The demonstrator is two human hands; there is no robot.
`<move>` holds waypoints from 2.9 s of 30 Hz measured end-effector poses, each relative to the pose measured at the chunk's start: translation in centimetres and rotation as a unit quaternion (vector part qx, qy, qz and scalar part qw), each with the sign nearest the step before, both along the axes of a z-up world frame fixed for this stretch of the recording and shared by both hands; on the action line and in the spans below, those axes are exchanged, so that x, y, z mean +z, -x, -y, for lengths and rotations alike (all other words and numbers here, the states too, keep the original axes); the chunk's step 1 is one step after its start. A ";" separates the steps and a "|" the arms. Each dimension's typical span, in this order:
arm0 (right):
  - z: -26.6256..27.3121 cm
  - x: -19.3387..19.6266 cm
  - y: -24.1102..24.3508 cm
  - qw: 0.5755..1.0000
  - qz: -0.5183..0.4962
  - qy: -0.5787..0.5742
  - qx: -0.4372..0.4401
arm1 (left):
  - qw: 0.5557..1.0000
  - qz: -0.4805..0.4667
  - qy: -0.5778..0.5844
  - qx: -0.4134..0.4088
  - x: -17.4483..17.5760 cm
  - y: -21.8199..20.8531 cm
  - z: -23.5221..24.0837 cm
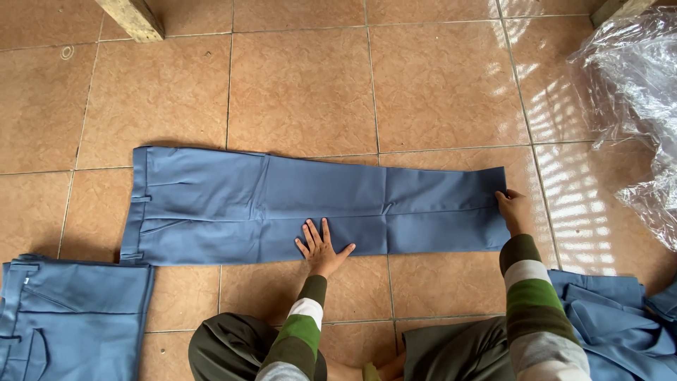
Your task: The person sits on a tiled floor and folds a pair of blue trousers by hand. They smooth the fabric, fold the legs together, fold the garment in half lengthwise, and then fold it into a compact rectangle before placing it on a stack.
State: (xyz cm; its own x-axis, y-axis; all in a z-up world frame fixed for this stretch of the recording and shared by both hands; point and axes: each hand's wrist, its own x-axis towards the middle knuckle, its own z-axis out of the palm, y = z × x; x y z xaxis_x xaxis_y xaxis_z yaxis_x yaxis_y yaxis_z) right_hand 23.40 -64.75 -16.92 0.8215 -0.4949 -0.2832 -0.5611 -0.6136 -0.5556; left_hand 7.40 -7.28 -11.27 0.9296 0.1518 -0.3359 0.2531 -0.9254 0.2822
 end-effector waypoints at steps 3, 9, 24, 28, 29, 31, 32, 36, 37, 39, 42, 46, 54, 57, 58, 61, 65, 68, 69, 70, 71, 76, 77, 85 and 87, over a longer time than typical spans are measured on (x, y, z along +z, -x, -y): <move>-2.5 3.7 1.1 0.998 0.019 0.050 -0.028 | 1.000 0.026 0.006 0.007 -0.2 0.0 0.2; -5.5 6.6 3.2 0.991 -0.067 0.111 0.026 | 0.984 0.164 0.045 -0.061 1.6 2.0 4.1; -4.5 3.2 5.1 0.993 -0.060 0.085 0.053 | 0.970 0.131 0.036 -0.204 -1.2 1.0 3.9; -7.7 7.8 6.3 0.995 -0.038 0.081 0.036 | 0.965 0.139 0.040 -0.218 -0.6 1.0 3.0; -9.1 9.8 6.7 0.994 -0.030 0.108 0.011 | 0.964 0.147 0.064 -0.212 -0.2 0.9 2.7; -11.8 10.8 6.8 0.991 -0.021 0.133 -0.014 | 0.962 0.154 0.086 -0.207 1.3 0.4 1.6; -13.2 9.7 6.5 0.970 0.042 0.239 0.007 | 0.968 0.167 0.086 -0.167 2.3 -0.2 0.8; -25.0 12.7 8.9 0.925 0.152 0.241 0.251 | 0.994 0.072 -0.012 -0.085 1.7 -2.9 -2.0; -27.1 11.4 9.6 0.925 0.150 0.241 0.252 | 0.994 0.070 -0.011 -0.085 2.5 -3.1 -2.2; -31.4 8.7 10.8 0.908 0.030 0.191 0.371 | 0.996 -0.018 -0.007 -0.091 4.1 -3.8 -2.6; -30.4 9.3 11.0 0.902 0.063 0.233 0.356 | 0.998 -0.013 0.035 -0.054 5.9 -4.3 -3.5; -22.6 11.2 9.9 0.934 0.010 0.229 0.274 | 0.998 -0.030 0.012 -0.055 6.8 -4.6 -4.4; -14.3 5.8 5.9 0.965 -0.068 0.214 0.137 | 0.994 -0.011 -0.066 0.092 3.1 -6.5 -6.7; -25.4 6.7 5.0 0.928 0.098 0.278 0.230 | 0.990 0.076 -0.114 0.029 3.3 -7.7 -4.4; -29.3 6.6 5.4 0.928 0.096 0.278 0.230 | 0.990 0.074 -0.114 0.028 2.6 -8.2 -2.6; -38.9 6.2 5.9 0.857 0.220 0.226 0.407 | 0.987 0.099 -0.069 -0.104 1.4 -9.4 1.0; -39.3 6.0 4.9 0.842 0.153 0.217 0.470 | 0.994 -0.011 -0.027 -0.106 3.0 -10.2 0.2; -33.6 7.3 3.3 0.851 0.203 0.254 0.412 | 0.997 0.008 -0.016 -0.077 5.7 -10.3 -3.2; -31.2 7.8 2.8 0.877 0.197 0.247 0.362 | 0.998 0.019 -0.014 -0.057 6.7 -10.3 -4.5; -28.3 7.9 2.8 0.877 0.197 0.246 0.363 | 0.998 0.019 -0.016 -0.056 6.1 -10.2 -6.0; -25.3 8.0 2.7 0.905 0.150 0.251 0.309 | 0.999 0.027 -0.021 -0.037 5.6 -10.2 -7.4; -14.1 7.8 3.2 0.944 -0.021 0.261 0.199 | 0.998 0.053 -0.018 0.002 5.1 -9.7 -10.3; -13.1 7.7 2.9 0.950 -0.047 0.235 0.202 | 0.998 0.063 -0.015 0.006 5.0 -9.8 -10.3; -14.5 4.3 3.3 0.963 -0.018 0.235 0.131 | 0.999 0.026 -0.023 0.020 4.5 -9.9 -7.6; -19.7 3.4 5.0 0.915 0.190 0.325 0.146 | 0.979 0.195 -0.047 -0.036 2.6 -9.4 -4.3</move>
